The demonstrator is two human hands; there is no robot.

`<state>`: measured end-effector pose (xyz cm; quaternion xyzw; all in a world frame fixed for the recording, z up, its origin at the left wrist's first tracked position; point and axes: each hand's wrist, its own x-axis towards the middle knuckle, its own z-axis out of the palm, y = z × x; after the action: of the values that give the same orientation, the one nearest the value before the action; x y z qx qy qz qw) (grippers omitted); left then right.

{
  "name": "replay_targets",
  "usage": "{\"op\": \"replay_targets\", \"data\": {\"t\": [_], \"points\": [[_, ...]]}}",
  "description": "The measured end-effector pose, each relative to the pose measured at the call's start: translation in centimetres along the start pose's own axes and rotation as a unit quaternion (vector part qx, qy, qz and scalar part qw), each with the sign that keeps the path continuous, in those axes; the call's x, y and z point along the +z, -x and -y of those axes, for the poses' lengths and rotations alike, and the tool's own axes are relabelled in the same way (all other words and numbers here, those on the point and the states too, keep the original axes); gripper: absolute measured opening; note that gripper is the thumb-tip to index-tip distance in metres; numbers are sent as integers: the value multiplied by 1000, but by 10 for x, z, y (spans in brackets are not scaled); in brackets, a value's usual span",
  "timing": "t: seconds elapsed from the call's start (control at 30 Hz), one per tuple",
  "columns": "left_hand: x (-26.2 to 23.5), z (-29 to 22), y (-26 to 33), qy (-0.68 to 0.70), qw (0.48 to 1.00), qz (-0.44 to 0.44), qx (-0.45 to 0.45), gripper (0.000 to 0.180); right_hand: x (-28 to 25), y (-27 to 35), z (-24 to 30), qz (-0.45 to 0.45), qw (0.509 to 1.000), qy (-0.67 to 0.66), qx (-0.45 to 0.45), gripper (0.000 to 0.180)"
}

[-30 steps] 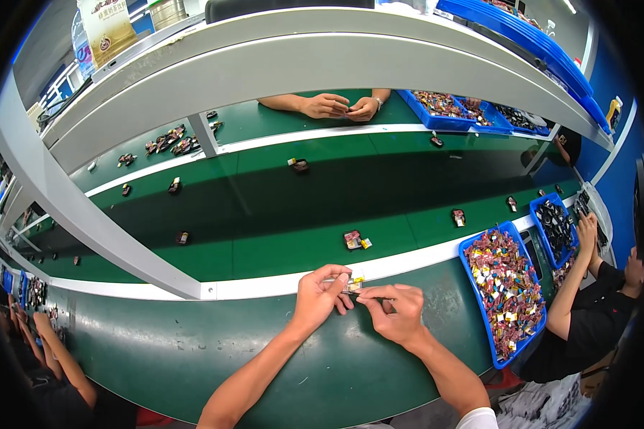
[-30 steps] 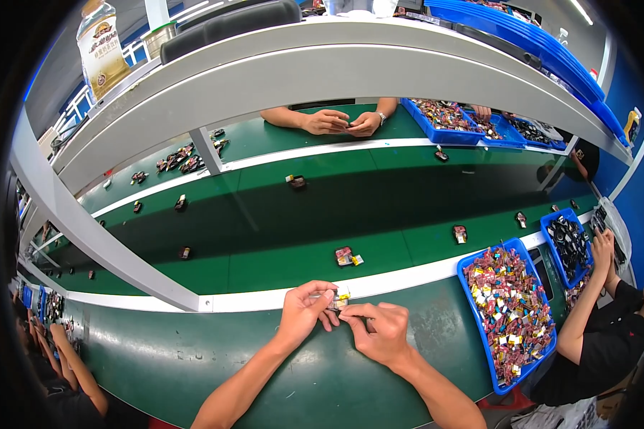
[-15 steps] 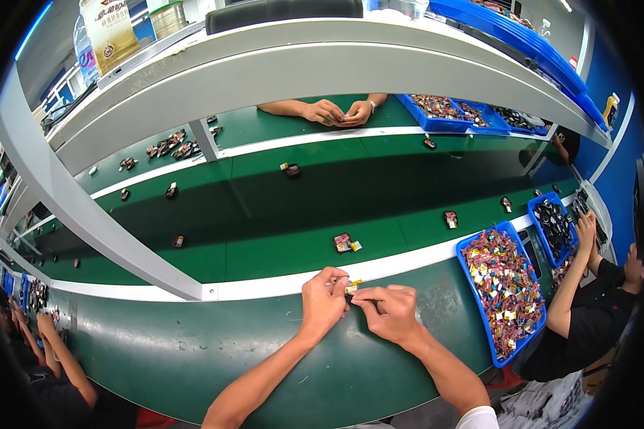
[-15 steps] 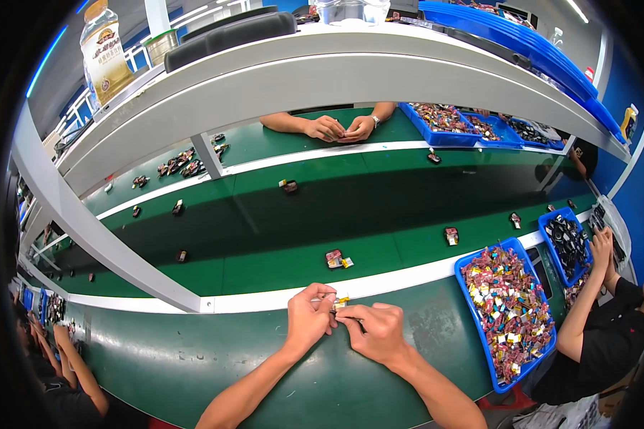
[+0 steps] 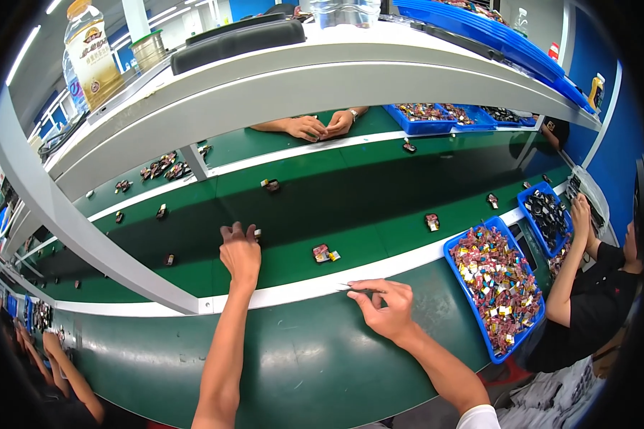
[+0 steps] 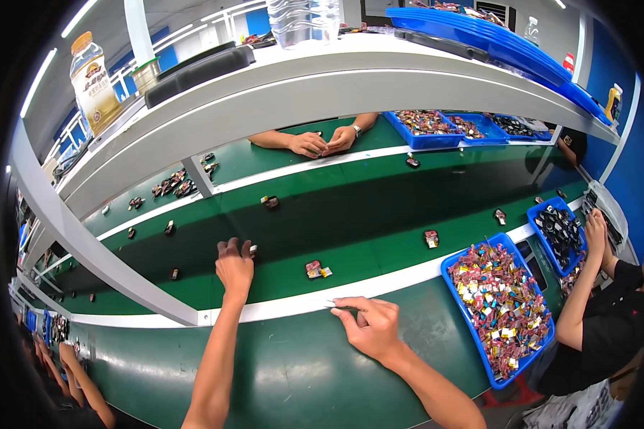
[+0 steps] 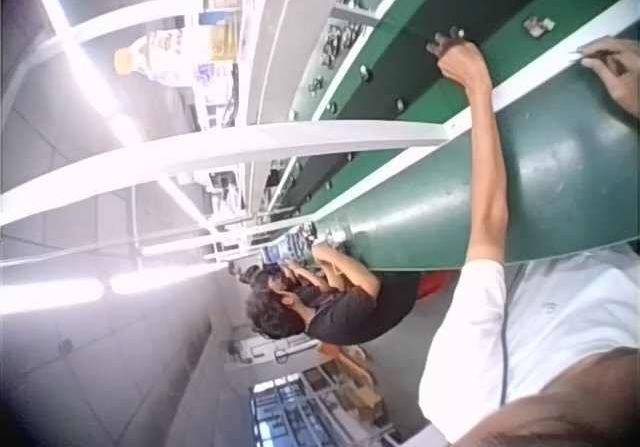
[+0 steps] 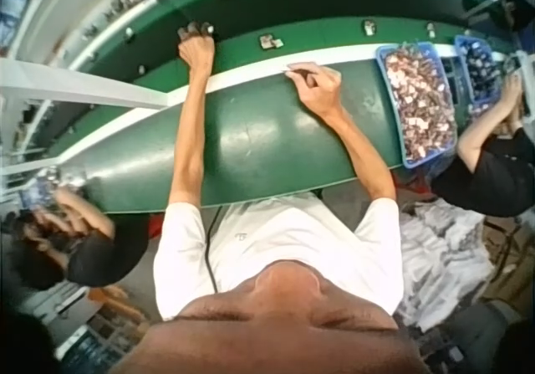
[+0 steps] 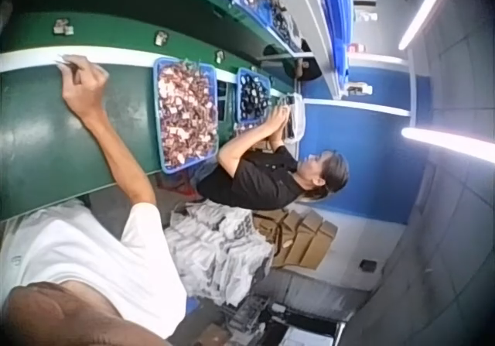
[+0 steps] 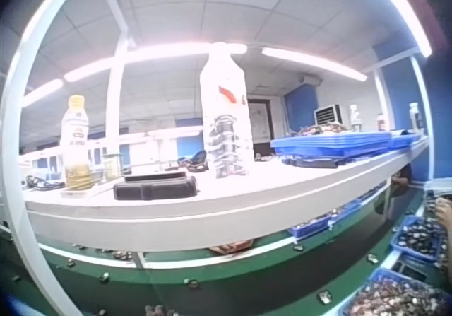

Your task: Assembling and checking small electronic components on a production line.

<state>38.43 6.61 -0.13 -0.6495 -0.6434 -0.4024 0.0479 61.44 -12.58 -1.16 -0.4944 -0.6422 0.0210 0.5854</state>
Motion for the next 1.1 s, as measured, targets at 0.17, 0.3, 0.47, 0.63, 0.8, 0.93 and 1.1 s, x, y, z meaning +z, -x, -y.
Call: {"op": "replay_targets", "data": {"t": [0.17,0.3,0.47,0.63,0.8,0.93,1.1], "points": [[6,-32,13,168,969,96,153,11,0,1,4,13,1000,-1,5,16],[27,-54,16,225,909,346,53,14,5,2,1,7,1000,-4,3,17],[27,-51,18,163,908,386,14,18,7,0,4,-13,1000,-11,4,18],[10,-48,29,202,880,427,-56,20,6,-1,7,-15,996,-57,69,15],[-35,-53,66,370,839,372,-145,15,4,-2,10,6,958,-182,222,14],[-35,-55,103,513,750,371,-191,12,7,2,6,5,911,-277,305,14],[-36,-58,116,530,749,357,-176,14,9,6,2,0,914,-259,313,13]]}}
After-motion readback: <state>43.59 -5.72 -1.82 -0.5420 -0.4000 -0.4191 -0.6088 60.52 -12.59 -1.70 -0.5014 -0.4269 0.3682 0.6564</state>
